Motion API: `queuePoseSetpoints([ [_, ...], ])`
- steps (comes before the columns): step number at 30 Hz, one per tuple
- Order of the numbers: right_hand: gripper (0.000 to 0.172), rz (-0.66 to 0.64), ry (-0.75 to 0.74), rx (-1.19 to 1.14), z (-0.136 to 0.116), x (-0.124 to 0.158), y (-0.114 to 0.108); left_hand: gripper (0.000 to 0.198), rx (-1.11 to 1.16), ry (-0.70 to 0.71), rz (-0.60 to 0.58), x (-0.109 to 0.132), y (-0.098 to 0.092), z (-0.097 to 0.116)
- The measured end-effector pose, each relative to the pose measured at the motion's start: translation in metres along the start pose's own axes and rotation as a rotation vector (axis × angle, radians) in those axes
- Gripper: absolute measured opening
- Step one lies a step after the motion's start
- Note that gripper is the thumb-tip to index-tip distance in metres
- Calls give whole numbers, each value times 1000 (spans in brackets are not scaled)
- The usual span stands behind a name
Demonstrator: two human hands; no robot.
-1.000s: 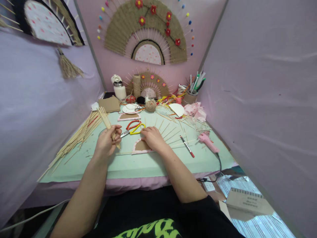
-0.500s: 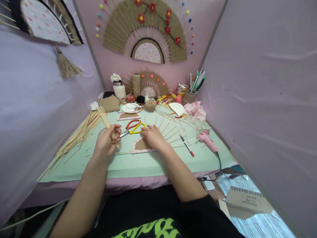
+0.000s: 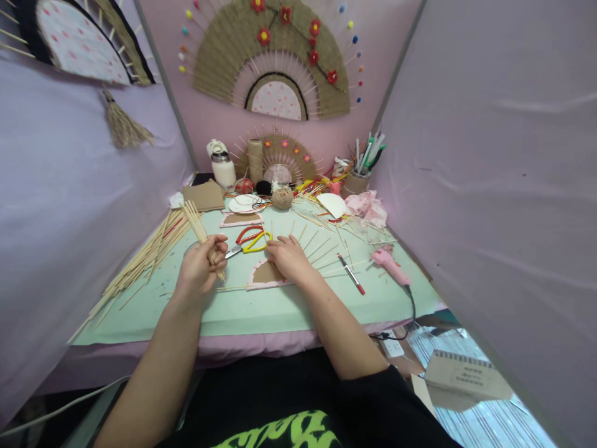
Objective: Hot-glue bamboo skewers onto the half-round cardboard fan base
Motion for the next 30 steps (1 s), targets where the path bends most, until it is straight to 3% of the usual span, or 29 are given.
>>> queuePoseSetpoints([
  [12,26,73,46,-59,3,3,-7,15,5,11,-9,-1,-2,-2],
  [19,28,233,76,-126,7,7,-31,15,43,-31,-59,-1,3,-5],
  [25,18,206,57,-427,-28,-1,-47,24,116,-171,-135,-1,7,-18],
  [30,16,128,57,-628,-62,-17,-34,25,124,-217,-250,-1,10,-23],
])
Point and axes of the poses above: each hand's wrist, its own x-axis away from the middle knuckle, its own y-axis out of the palm, z = x × y, the point moved 7 cm from there along -x, towards the middle knuckle, and after that the axes turned 4 degrees about -y, right-handed, at the moved point
